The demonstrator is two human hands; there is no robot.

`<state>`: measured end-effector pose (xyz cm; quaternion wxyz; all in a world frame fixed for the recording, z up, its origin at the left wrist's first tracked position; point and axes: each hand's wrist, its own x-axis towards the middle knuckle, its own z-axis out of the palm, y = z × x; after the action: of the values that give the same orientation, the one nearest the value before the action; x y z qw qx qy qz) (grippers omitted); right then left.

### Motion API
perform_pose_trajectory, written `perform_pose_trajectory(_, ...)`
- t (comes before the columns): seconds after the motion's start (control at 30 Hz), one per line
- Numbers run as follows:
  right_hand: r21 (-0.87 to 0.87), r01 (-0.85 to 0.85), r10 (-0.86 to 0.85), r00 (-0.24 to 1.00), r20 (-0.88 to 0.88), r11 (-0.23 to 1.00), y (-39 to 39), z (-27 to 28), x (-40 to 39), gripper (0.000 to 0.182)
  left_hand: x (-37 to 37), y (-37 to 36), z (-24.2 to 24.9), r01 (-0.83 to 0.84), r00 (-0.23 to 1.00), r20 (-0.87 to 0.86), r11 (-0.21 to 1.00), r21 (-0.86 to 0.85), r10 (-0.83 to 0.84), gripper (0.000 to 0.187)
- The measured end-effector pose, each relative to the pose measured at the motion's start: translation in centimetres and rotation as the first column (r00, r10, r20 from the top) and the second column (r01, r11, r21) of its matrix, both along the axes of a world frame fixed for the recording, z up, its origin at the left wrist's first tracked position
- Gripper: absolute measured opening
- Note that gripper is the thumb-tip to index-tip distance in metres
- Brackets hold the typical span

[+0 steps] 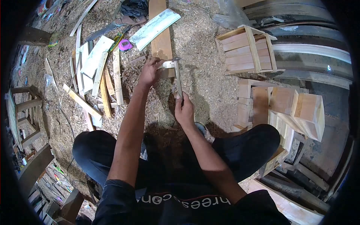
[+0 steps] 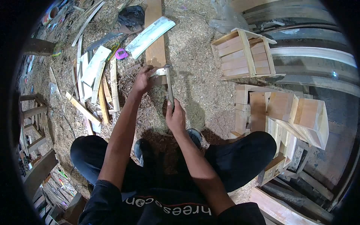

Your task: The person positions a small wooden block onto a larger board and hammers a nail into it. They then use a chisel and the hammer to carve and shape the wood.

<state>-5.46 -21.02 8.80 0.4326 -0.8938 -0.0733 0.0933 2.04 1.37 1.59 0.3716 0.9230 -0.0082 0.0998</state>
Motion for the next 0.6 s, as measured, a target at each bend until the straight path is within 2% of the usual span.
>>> perform_pose_trajectory(0.07, 0.026, -0.033, 0.033, 0.999, -0.006, 0.999, 0.3, 0.6, -0.1, 0.039, 0.1, 0.1, 0.6, 0.000, 1.000, -0.012, 0.999, 0.034, 0.001, 0.041)
perform_pose_trajectory(0.17, 0.051, 0.040, -0.034, 0.993, -0.114, 0.998, 0.7, 1.6, -0.7, 0.038, 0.2, -0.2, 0.7, 0.009, 1.000, -0.020, 0.994, 0.112, -0.007, 0.041)
perform_pose_trajectory(0.23, -0.040, 0.049, -0.058, 0.970, -0.238, 0.998, 0.7, 2.0, -0.5, 0.037, 0.5, 0.0, -0.2, 0.010, 1.000, -0.011, 0.987, 0.163, -0.008, 0.040)
perform_pose_trajectory(0.27, -0.039, 0.047, -0.055, 0.969, -0.239, 0.998, 0.7, 2.1, -0.3, 0.037, 0.6, 0.0, -0.7, 0.019, 1.000, -0.008, 0.982, 0.191, -0.017, 0.040)
perform_pose_trajectory(0.33, 0.069, 0.046, -0.035, 0.988, -0.148, 0.997, 0.8, 2.0, -0.2, 0.035, 0.6, 0.0, -0.6, 0.028, 1.000, -0.010, 0.976, 0.217, -0.027, 0.040)
perform_pose_trajectory(0.47, -0.077, -0.020, 0.006, 0.985, -0.173, 0.997, -0.3, -0.1, -1.1, 0.031, -0.7, -0.8, 0.9, 0.017, 0.997, -0.083, 0.973, 0.230, 0.002, 0.041)
perform_pose_trajectory(0.53, -0.073, -0.024, 0.008, 0.977, -0.213, 0.997, -0.2, 1.0, -0.6, 0.031, -0.6, -0.6, 1.1, -0.005, 0.995, -0.093, 0.964, 0.267, 0.031, 0.044)
perform_pose_trajectory(0.6, 0.151, 0.012, -0.003, 0.998, -0.060, 0.988, 0.3, 2.0, -0.3, 0.032, -0.6, -0.5, 0.9, 0.004, 0.992, -0.121, 0.972, 0.235, 0.025, 0.045)
